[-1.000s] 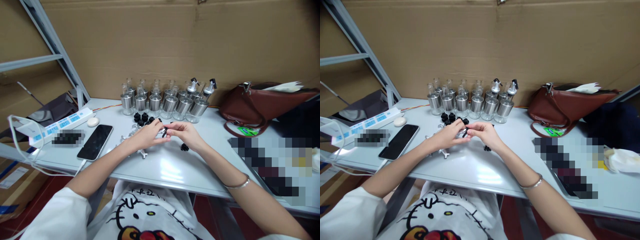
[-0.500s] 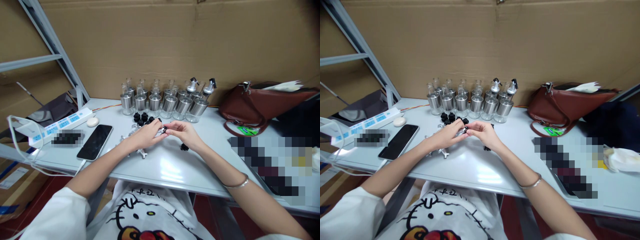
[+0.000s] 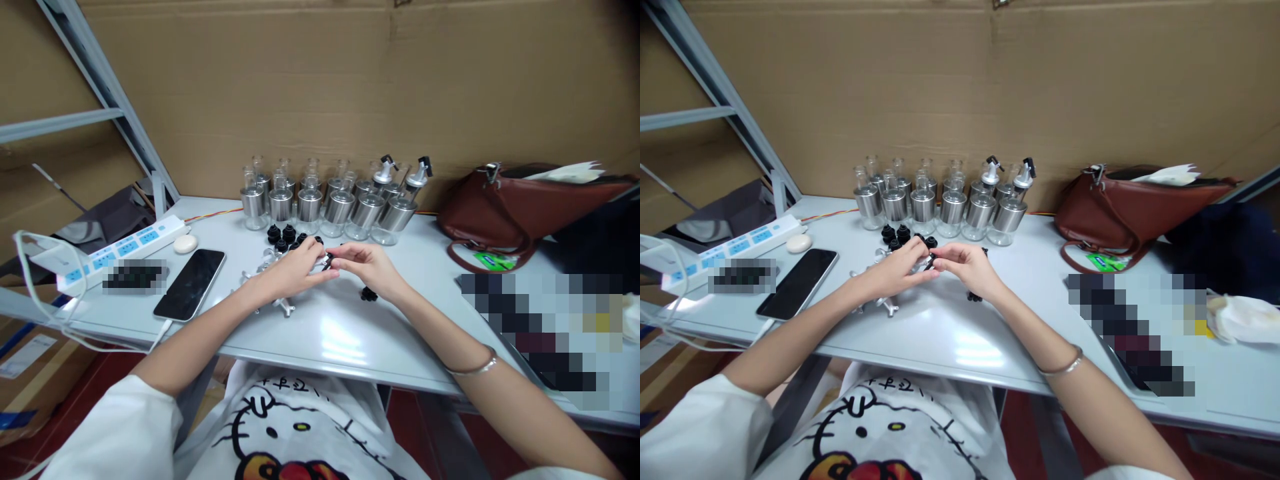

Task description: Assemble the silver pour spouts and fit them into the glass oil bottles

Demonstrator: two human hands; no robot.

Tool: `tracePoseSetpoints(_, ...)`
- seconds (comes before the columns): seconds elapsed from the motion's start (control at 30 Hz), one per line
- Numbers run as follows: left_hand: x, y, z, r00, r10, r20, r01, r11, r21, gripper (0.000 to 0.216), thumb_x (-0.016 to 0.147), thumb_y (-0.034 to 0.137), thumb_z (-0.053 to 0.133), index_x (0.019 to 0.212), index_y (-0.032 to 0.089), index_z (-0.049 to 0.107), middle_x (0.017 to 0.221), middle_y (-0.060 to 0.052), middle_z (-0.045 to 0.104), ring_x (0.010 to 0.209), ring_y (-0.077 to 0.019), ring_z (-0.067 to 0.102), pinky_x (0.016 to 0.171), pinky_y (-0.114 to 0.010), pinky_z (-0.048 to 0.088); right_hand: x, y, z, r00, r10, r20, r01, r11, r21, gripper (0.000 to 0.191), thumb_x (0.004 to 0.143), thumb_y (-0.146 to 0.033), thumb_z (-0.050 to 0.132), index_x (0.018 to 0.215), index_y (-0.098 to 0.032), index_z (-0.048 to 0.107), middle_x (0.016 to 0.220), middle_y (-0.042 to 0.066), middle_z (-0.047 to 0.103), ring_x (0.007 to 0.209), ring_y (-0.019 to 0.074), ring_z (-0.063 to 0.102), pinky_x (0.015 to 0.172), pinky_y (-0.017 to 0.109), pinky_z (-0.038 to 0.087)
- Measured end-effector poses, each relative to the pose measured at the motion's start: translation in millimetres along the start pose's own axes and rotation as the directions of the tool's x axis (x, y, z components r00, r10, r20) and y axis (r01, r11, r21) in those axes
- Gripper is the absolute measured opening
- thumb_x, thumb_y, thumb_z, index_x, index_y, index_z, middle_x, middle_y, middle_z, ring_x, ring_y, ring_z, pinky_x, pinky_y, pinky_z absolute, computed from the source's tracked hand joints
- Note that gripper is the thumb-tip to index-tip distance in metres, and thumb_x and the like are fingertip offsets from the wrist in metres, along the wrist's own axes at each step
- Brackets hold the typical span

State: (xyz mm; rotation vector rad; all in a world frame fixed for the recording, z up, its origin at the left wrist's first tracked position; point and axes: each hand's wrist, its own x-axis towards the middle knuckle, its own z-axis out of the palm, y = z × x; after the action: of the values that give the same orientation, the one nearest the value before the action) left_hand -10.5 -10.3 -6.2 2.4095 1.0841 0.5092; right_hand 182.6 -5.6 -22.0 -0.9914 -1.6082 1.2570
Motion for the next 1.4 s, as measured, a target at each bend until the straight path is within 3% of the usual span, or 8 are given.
tracePoseSetpoints(0.37,0.1,2.7,-0.1,1.0,0.006,0.007,-0.006,1.0,0.02,0.03,0.091,0.048,0.04,0.09,0.018,0.043,0.1,-0.005,0.042,0.079,-0.016,0.052,0.078,-0.034,0.045,0.2,1.0,-1.4,1.0,-0.011,0.006,0.011,1.0,-0.026,0.034,0.063,-0.04,0.078,0.087,-0.016,0.074,0.085,0.007,0.075,0.076,0.0188,0.069,0.076,0.036,0.055)
tracePoseSetpoints(0.8,-1.2,2.4,0.5,0.999,0.001,0.033,-0.004,0.997,0.072,0.034,0.092,0.051,0.036,0.091,0.018,0.044,0.103,-0.005,0.04,0.068,-0.0134,0.053,0.068,-0.032,0.045,0.4,1.9,-4.0,1.0,-0.019,0.009,0.02,0.997,-0.074,0.03,0.062,-0.039,0.078,0.082,-0.017,0.075,0.074,0.005,0.075,0.07,0.0192,0.069,0.073,0.036,0.057)
tracePoseSetpoints(1.4,-1.4,-0.7,0.1,0.998,0.041,0.053,-0.049,0.985,0.164,0.029,0.094,0.045,0.034,0.091,0.018,0.044,0.103,-0.005,0.04,0.065,-0.0128,0.051,0.065,-0.031,0.044,-0.2,-0.4,-2.5,1.0,-0.001,0.017,0.002,1.0,-0.025,0.03,0.059,-0.038,0.08,0.081,-0.018,0.075,0.075,0.005,0.076,0.073,0.0218,0.072,0.075,0.037,0.057)
